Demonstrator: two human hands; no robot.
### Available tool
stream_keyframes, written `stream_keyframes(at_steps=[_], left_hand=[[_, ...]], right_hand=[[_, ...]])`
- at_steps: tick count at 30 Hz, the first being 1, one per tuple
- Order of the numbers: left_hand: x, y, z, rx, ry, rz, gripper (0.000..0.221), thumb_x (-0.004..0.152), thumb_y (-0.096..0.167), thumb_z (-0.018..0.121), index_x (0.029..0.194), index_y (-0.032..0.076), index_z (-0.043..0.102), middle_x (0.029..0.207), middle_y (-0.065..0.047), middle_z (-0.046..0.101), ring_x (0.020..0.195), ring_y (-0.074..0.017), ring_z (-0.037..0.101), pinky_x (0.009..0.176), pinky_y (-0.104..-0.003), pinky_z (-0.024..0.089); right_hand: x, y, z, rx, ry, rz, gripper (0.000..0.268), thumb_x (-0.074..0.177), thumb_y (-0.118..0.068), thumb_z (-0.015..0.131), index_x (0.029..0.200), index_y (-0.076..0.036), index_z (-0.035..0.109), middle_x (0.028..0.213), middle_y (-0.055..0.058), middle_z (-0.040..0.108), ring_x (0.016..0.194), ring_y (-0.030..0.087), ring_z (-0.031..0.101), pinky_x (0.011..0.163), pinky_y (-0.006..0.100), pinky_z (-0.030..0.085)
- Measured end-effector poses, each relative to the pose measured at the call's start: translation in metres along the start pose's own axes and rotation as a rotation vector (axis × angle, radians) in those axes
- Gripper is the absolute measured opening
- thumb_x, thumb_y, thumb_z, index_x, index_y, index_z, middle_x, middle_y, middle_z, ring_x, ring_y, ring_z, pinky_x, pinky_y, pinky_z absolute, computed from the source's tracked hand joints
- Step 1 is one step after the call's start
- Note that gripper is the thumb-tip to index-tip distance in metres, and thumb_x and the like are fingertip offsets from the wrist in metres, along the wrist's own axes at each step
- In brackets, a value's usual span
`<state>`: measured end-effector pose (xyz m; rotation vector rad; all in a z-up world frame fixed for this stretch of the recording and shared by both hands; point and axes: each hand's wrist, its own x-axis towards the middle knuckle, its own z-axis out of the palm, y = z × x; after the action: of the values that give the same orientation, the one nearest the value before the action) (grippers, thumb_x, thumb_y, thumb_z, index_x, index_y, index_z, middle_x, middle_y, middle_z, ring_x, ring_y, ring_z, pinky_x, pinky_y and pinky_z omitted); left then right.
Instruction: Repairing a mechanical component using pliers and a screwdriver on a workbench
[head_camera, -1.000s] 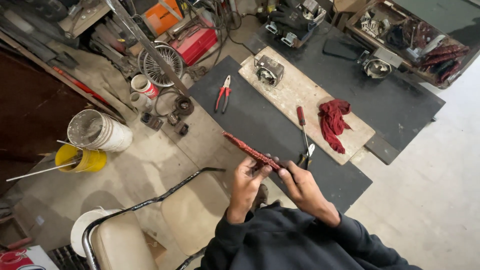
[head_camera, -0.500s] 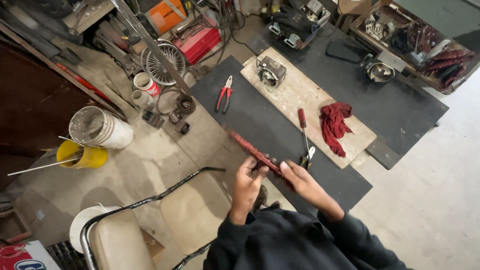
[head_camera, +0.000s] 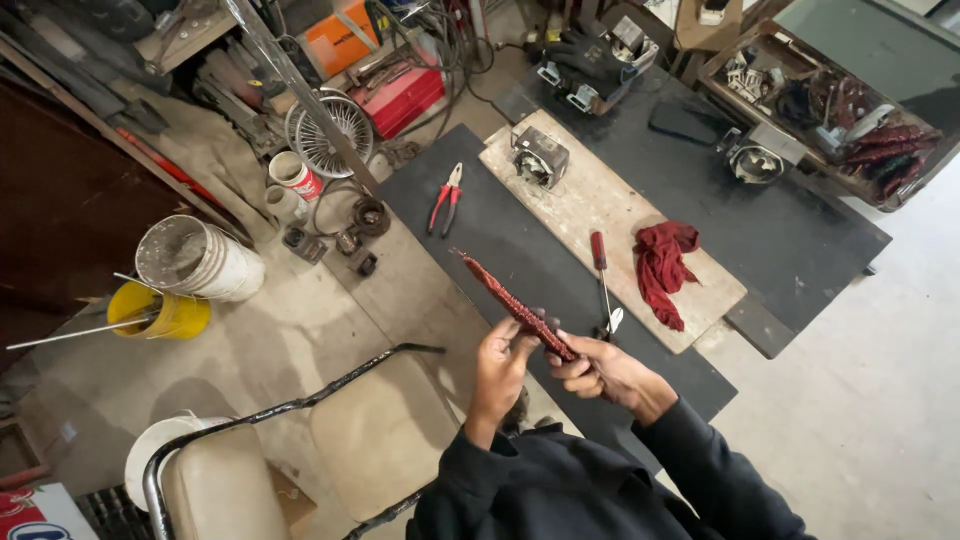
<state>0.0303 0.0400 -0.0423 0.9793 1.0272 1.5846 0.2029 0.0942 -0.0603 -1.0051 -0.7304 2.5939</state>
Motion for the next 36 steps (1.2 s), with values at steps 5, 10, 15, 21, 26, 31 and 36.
stream_keyframes(at_steps=[5,10,15,21,26,31,36], left_hand=[[-0.003,-0.019,-0.006,0.095,0.039,-0.029,0.031,0.095,0.008,0.071,0.125,0.000,0.067,0.110,-0.016,0.077,0.107,-0.0202,0.069,0.103,-0.039,0.051],[-0.001,-0.045,-0.013,0.160,0.120,0.005,0.035,0.091,0.012,0.078,0.123,0.002,0.066,0.112,-0.016,0.075,0.107,-0.0230,0.068,0.104,-0.044,0.050],[-0.001,-0.027,-0.006,0.110,0.064,0.021,0.028,0.096,0.008,0.070,0.123,0.000,0.070,0.107,-0.017,0.078,0.104,-0.0201,0.070,0.101,-0.039,0.052],[0.026,-0.017,-0.014,-0.011,-0.024,0.031,0.024,0.099,0.005,0.065,0.121,-0.001,0.070,0.103,-0.018,0.078,0.091,-0.0189,0.072,0.089,-0.036,0.058],[0.035,-0.019,-0.036,0.083,-0.075,0.001,0.035,0.101,0.008,0.061,0.131,-0.009,0.059,0.112,-0.030,0.070,0.098,-0.0349,0.067,0.086,-0.046,0.054],[0.060,-0.017,-0.051,0.403,0.004,-0.014,0.040,0.101,0.022,0.064,0.134,0.001,0.062,0.119,-0.021,0.072,0.115,-0.0293,0.068,0.102,-0.045,0.051],[0.081,-0.006,-0.065,0.349,-0.024,-0.081,0.024,0.102,0.005,0.055,0.125,0.004,0.065,0.095,-0.013,0.077,0.074,-0.0191,0.072,0.082,-0.039,0.059]], right_hand=[[-0.019,-0.011,0.019,-0.344,0.072,-0.255,0.041,0.110,-0.040,0.046,0.088,-0.007,0.055,0.064,-0.001,0.043,0.044,0.004,0.036,0.036,0.018,0.027],[-0.020,0.004,0.018,-0.929,0.344,-0.719,0.023,0.096,-0.027,0.070,0.111,-0.008,0.071,0.072,0.012,0.070,0.060,0.015,0.061,0.053,0.029,0.053],[-0.005,-0.001,0.010,-0.765,0.225,-0.693,0.040,0.109,-0.028,0.048,0.077,-0.008,0.059,0.044,0.003,0.053,0.034,0.011,0.046,0.033,0.021,0.040],[0.024,-0.003,-0.013,-0.008,-0.070,-0.121,0.040,0.109,-0.043,0.048,0.095,-0.006,0.052,0.061,-0.012,0.022,0.043,-0.002,0.019,0.031,0.016,0.018],[0.023,-0.022,0.027,-0.177,0.041,-0.311,0.038,0.111,-0.035,0.047,0.085,-0.008,0.051,0.059,-0.004,0.032,0.041,0.006,0.030,0.034,0.021,0.024],[0.040,-0.034,0.045,-0.914,0.402,-0.829,0.019,0.093,-0.021,0.075,0.102,-0.006,0.068,0.074,0.014,0.073,0.066,0.019,0.070,0.063,0.035,0.059],[0.056,-0.059,0.067,-0.707,0.178,-0.713,0.040,0.109,-0.023,0.043,0.076,-0.010,0.060,0.054,-0.002,0.053,0.051,0.011,0.046,0.052,0.024,0.046]])
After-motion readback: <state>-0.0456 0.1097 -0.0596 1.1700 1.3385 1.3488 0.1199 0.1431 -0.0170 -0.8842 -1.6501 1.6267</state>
